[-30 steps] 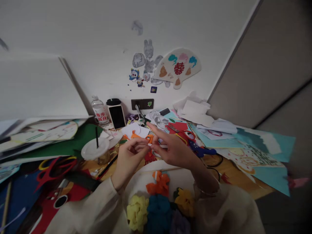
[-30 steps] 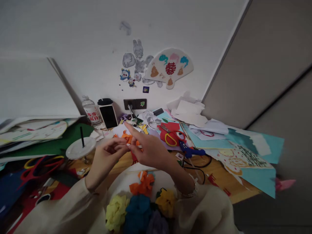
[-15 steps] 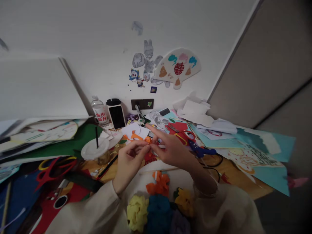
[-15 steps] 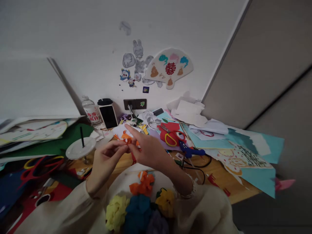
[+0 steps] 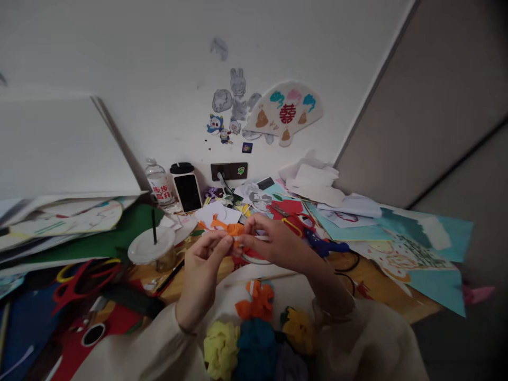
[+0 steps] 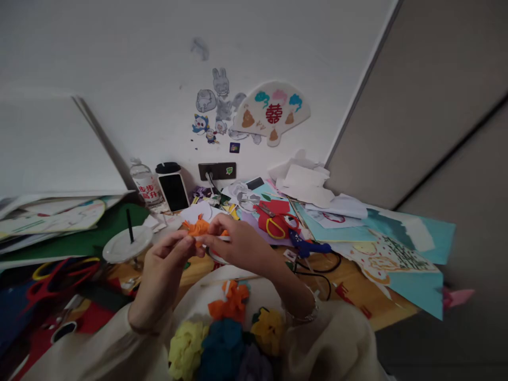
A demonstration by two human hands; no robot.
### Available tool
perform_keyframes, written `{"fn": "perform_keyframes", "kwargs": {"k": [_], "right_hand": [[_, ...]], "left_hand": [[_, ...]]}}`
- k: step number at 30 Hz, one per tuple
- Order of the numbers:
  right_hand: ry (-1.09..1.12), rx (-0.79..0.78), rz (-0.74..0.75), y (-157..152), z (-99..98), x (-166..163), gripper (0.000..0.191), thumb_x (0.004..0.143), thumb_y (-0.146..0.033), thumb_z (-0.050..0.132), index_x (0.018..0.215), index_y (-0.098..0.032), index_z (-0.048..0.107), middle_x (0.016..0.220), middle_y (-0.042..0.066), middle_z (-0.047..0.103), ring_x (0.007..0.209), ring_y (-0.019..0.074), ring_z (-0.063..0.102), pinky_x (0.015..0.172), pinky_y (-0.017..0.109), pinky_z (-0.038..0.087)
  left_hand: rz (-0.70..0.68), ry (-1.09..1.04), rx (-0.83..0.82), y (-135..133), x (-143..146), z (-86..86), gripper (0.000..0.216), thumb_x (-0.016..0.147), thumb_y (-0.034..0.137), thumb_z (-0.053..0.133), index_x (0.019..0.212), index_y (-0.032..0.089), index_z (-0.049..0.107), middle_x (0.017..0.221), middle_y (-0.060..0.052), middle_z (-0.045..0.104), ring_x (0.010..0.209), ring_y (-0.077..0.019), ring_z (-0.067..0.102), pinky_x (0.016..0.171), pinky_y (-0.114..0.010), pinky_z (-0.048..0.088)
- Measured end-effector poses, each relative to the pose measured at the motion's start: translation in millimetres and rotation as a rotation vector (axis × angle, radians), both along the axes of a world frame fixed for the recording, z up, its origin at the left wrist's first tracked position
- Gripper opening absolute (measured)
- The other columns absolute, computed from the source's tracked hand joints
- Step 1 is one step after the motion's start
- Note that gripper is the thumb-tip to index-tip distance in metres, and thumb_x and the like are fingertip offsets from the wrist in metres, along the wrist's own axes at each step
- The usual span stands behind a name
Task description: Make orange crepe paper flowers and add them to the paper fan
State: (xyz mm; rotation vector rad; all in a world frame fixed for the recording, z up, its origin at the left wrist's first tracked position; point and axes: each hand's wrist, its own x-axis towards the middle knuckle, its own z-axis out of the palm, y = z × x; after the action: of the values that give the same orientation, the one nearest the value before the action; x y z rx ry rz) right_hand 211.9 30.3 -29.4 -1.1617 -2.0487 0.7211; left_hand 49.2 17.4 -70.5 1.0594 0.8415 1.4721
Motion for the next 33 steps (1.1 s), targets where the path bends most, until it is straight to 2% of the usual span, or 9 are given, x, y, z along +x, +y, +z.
{"fn": "perform_keyframes", "kwargs": {"k": [2, 8, 14, 18, 21, 24, 26, 29, 33], "right_hand": [[0.008, 0.031, -0.001, -1.2, 1.0, 0.1, 0.020, 0.087, -0.037, 0.055, 0.079, -0.019, 0.056, 0.077, -0.002, 0.061, 0.074, 0.0116, 0.055, 0.067, 0.022, 0.039], [0.063, 0.068, 0.011, -2.2, 2.8, 0.8, 0.012, 0.087, -0.027, 0.053, 0.084, -0.019, 0.061, 0.082, -0.003, 0.063, 0.075, 0.0103, 0.057, 0.066, 0.020, 0.041], [0.045, 0.153, -0.010, -1.7, 1.9, 0.6, 0.008, 0.082, -0.025, 0.060, 0.082, -0.018, 0.064, 0.085, -0.001, 0.066, 0.081, 0.0116, 0.059, 0.071, 0.022, 0.042], [0.012, 0.215, -0.052, -2.9, 0.9, -1.4, 0.006, 0.081, -0.024, 0.064, 0.081, -0.018, 0.066, 0.083, 0.000, 0.066, 0.080, 0.0121, 0.060, 0.071, 0.023, 0.043], [-0.013, 0.268, -0.055, -4.7, 0.0, -2.0, 0.003, 0.080, -0.021, 0.065, 0.079, -0.017, 0.066, 0.083, 0.001, 0.066, 0.080, 0.0125, 0.061, 0.073, 0.024, 0.044], [-0.085, 0.312, -0.054, -6.5, -1.2, -1.1, 0.002, 0.081, -0.017, 0.064, 0.080, -0.017, 0.066, 0.085, 0.001, 0.066, 0.082, 0.0137, 0.061, 0.075, 0.025, 0.045], [-0.151, 0.323, -0.063, -7.7, -1.9, 0.1, 0.004, 0.082, -0.017, 0.062, 0.081, -0.017, 0.066, 0.087, 0.002, 0.066, 0.083, 0.0147, 0.061, 0.076, 0.026, 0.045], [-0.253, 0.317, -0.073, -9.9, -1.8, 1.7, 0.004, 0.083, -0.020, 0.062, 0.083, -0.018, 0.066, 0.089, 0.002, 0.066, 0.085, 0.0157, 0.061, 0.076, 0.027, 0.045], [-0.322, 0.299, -0.066, -13.6, 0.0, 3.0, 0.008, 0.086, -0.023, 0.059, 0.084, -0.018, 0.066, 0.089, 0.002, 0.066, 0.084, 0.0153, 0.062, 0.075, 0.026, 0.045]], "left_hand": [[-0.060, -0.093, -0.080, -0.7, 1.1, 3.2, 0.023, 0.068, 0.029, 0.075, 0.080, 0.014, 0.062, 0.065, 0.001, 0.067, 0.056, -0.0099, 0.062, 0.060, -0.020, 0.050], [-0.167, -0.259, -0.225, 2.8, 0.3, 10.6, 0.030, 0.062, 0.025, 0.079, 0.080, 0.014, 0.059, 0.059, 0.002, 0.064, 0.053, -0.0090, 0.061, 0.052, -0.016, 0.049], [-0.158, -0.225, -0.202, 6.5, -2.3, 9.7, 0.028, 0.064, 0.025, 0.076, 0.082, 0.014, 0.057, 0.061, 0.002, 0.065, 0.055, -0.0104, 0.062, 0.054, -0.018, 0.050], [-0.158, -0.068, -0.173, 4.9, -4.4, 10.0, 0.030, 0.062, 0.023, 0.076, 0.084, 0.015, 0.058, 0.062, 0.002, 0.065, 0.056, -0.0107, 0.061, 0.059, -0.021, 0.049], [-0.163, 0.148, -0.141, 3.1, -5.1, 10.9, 0.022, 0.065, 0.028, 0.074, 0.072, 0.014, 0.059, 0.059, 0.001, 0.064, 0.057, -0.0106, 0.059, 0.061, -0.022, 0.048], [-0.086, 0.363, -0.057, 3.9, -6.6, 11.3, 0.024, 0.069, 0.033, 0.070, 0.064, 0.014, 0.059, 0.056, 0.001, 0.062, 0.054, -0.0097, 0.054, 0.053, -0.020, 0.041], [-0.060, 0.490, 0.012, 6.0, -9.2, 10.9, 0.022, 0.069, 0.033, 0.070, 0.065, 0.014, 0.060, 0.058, 0.000, 0.062, 0.055, -0.0102, 0.053, 0.051, -0.020, 0.038], [-0.102, 0.663, 0.135, 9.2, -14.9, 9.3, 0.019, 0.072, 0.033, 0.067, 0.071, 0.014, 0.065, 0.067, -0.002, 0.064, 0.063, -0.0134, 0.056, 0.058, -0.023, 0.041], [-0.096, 0.775, 0.220, 10.5, -18.2, 7.9, 0.023, 0.076, 0.035, 0.063, 0.071, 0.013, 0.067, 0.069, -0.004, 0.065, 0.067, -0.0153, 0.056, 0.061, -0.026, 0.041]]}}
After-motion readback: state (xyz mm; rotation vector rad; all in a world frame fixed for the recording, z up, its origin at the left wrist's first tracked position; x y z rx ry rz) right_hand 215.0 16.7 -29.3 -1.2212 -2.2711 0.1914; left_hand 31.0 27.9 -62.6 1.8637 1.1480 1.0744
